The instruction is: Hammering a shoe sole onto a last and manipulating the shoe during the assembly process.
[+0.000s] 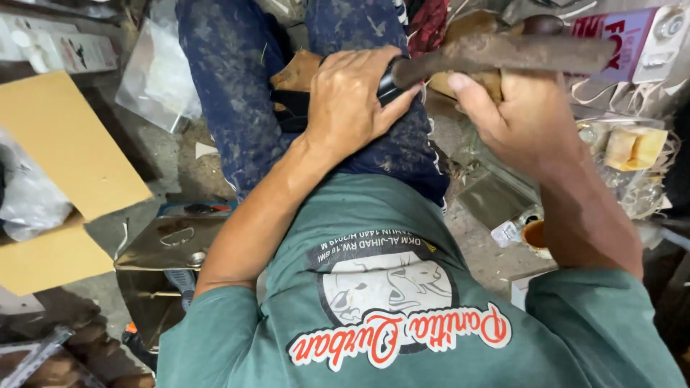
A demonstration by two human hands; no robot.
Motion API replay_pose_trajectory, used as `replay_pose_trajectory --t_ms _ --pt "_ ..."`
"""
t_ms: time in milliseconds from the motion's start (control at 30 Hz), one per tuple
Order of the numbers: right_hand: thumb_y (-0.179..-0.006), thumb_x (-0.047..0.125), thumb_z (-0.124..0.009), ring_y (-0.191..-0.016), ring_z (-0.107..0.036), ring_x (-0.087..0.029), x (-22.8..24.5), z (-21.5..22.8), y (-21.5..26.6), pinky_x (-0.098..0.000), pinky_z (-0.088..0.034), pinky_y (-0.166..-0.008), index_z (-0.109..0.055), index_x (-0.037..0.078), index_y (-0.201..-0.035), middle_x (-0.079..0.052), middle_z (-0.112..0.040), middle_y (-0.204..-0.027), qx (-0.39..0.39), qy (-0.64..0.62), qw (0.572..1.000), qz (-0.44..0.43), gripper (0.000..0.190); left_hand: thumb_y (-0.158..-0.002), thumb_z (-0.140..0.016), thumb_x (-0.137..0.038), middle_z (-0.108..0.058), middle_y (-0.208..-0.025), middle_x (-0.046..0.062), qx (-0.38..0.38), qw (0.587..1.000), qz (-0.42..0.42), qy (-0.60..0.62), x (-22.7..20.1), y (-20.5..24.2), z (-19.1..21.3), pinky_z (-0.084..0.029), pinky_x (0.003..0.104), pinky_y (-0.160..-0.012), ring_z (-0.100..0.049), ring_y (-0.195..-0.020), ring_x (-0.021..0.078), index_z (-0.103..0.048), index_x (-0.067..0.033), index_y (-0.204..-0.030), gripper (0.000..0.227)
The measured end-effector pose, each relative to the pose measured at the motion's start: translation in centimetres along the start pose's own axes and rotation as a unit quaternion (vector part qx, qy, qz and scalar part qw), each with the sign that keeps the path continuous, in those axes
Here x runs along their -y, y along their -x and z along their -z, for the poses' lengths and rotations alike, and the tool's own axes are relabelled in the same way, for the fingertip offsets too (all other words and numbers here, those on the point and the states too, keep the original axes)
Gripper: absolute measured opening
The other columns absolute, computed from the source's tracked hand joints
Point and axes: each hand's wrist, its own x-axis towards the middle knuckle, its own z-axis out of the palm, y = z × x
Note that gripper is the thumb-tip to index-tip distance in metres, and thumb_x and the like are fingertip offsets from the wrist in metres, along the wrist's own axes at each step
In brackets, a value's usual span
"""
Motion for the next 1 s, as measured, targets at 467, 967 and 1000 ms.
replay_pose_trajectory --t_ms 467,967,1000 --pt "-0.116 0.002 -0.049 -0.053 -0.043 -0.013 -2.5 -1.8 0.4 -0.0267 -0.036 -0.052 -0.054 0.0 -0.087 -0.004 -0.05 -0.067 -0.066 -0.232 0.967 -0.076 0.03 -0.087 -0.084 -0.022 -0.076 -0.089 0.008 0.02 0.999 0.01 0.029 0.4 0.0 0.6 -0.054 0.039 -0.086 -0.074 -0.083 0.0291 -0.068 -0.0046 -0.109 0.033" --pt "-0.113 0.002 -0.069 -0.067 -0.056 -0.029 2.3 2.6 -1.5 -0.0393 -0.043 -0.06 -0.071 -0.013 -0.125 -0.017 -0.067 -0.094 0.009 0.06 0.997 0.056 0.019 -0.088 -0.084 -0.026 -0.077 -0.095 0.014 0.028 0.999 0.007 0.019 0.6 0.2 0.1 -0.053 0.041 -0.09 -0.074 -0.09 0.0339 -0.068 -0.0001 -0.116 0.042" --pt "-0.115 -0.003 -0.07 -0.063 -0.054 -0.027 3.0 2.5 -1.4 -0.0393 -0.043 -0.058 -0.069 -0.014 -0.128 -0.016 -0.066 -0.09 -0.02 0.051 0.998 0.033 0.017 -0.088 -0.084 -0.026 -0.078 -0.096 0.014 0.026 1.0 0.008 0.013 0.8 0.3 0.3 -0.054 0.041 -0.091 -0.074 -0.091 0.0341 -0.068 0.0005 -0.118 0.043"
